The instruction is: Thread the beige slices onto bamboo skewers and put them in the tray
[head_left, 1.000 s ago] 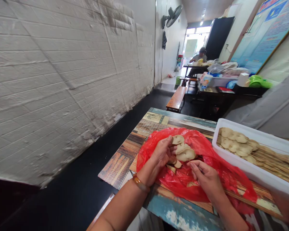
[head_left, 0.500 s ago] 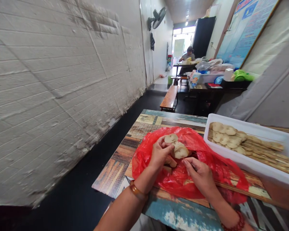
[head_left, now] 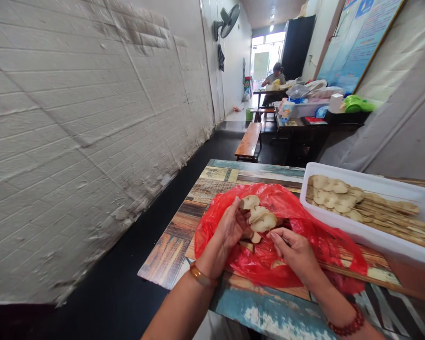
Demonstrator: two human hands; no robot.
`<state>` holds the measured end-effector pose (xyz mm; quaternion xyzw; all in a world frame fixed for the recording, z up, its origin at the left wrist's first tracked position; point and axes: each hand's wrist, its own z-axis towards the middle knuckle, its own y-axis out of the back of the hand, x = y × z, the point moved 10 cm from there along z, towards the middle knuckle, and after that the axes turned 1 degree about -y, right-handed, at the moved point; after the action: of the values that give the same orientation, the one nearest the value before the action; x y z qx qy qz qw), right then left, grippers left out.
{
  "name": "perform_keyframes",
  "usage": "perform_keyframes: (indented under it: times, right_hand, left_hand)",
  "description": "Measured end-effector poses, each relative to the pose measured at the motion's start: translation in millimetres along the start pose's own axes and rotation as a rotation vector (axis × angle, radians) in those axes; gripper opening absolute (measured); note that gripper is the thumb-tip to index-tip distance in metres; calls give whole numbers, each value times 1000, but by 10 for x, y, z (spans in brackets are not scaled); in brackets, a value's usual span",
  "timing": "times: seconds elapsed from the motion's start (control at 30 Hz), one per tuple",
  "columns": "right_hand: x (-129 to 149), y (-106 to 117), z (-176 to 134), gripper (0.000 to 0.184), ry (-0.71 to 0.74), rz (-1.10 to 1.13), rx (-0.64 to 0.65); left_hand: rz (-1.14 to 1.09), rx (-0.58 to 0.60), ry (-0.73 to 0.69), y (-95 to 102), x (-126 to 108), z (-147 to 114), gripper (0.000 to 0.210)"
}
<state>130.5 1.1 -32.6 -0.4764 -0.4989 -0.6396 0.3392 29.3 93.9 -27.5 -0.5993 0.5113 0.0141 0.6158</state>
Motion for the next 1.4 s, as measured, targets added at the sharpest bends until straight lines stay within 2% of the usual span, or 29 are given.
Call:
perform_keyframes:
  times: [0.13,0.2,0.47,0.57,0.77,1.0,1.07,1.23,1.4]
  right_hand:
    - [-13,-8,6,34,-25,2,11]
    - [8,-3,4,34,-32,-17,26]
    - [138,104,-3,33,48,-150,7]
    - [73,122,2,34,3,-75,0]
    - [11,104,12,37,-60,115,22]
    - [0,93,3,43,-130,292,33]
    - [7,99,5,43,-125,310,29]
    - [19,77,4,40,-97,303,29]
    - [-22,-14,9,42,-104,261,36]
  left_hand:
    - [-104,-5,-25,21,-35,11,15]
    - [-126,10,-26,27,-36,32,12]
    - [-84,22,22,-19,-13,4,26]
    - [5,7,-26,-9,-21,-5,24]
    - [236,112,13,-37,127,24,33]
    - [285,-11,-87,73,84,67,37]
    - [266,9,-84,35,81,57,40]
    - [238,143,-22,-153,111,-25,43]
    - [256,136,-41,-168,148,-43,41]
